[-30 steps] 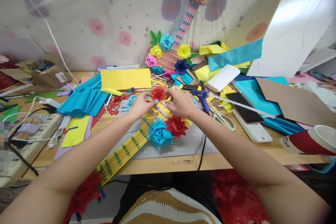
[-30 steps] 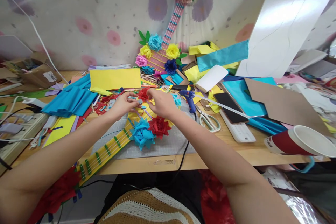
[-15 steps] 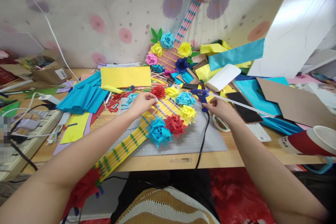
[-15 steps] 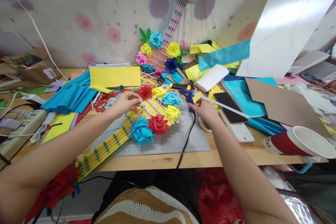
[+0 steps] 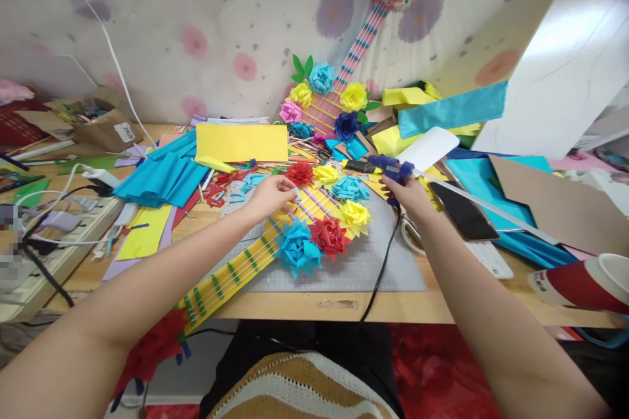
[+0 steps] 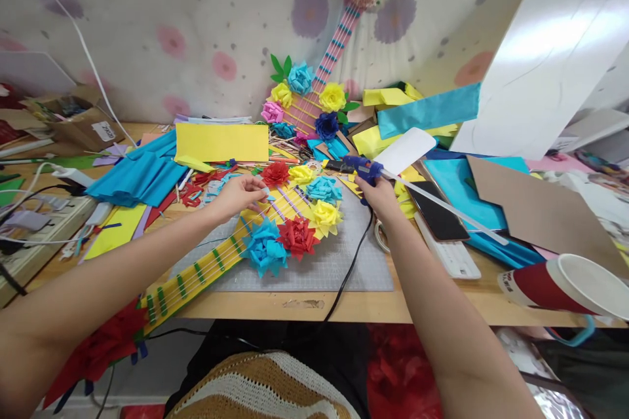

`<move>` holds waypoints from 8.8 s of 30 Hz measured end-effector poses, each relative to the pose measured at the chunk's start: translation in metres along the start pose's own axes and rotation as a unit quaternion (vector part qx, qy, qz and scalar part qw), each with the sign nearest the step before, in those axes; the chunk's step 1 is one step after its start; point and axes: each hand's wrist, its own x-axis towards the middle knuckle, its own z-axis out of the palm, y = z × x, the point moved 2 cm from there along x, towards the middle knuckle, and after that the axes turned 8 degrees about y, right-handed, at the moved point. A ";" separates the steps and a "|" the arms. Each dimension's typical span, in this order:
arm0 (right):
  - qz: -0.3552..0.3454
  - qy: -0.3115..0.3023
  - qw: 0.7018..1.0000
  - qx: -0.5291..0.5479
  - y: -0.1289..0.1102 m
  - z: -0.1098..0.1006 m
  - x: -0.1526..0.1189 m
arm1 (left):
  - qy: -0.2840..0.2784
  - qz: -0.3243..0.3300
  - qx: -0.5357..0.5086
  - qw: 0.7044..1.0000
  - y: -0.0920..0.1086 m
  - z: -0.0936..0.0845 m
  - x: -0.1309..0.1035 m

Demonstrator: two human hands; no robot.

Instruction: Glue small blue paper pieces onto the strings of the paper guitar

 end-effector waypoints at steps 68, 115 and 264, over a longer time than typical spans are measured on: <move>-0.135 -0.268 0.946 -0.119 -0.105 0.015 -0.044 | -0.006 -0.003 0.037 0.999 0.006 0.002 0.001; -0.071 -0.131 0.899 -0.412 -0.032 -0.031 -0.061 | 0.037 0.008 0.028 0.999 -0.001 -0.063 -0.022; -0.165 -0.234 0.958 -0.002 -0.118 0.087 -0.056 | -0.002 0.485 0.467 0.739 -0.015 -0.041 0.018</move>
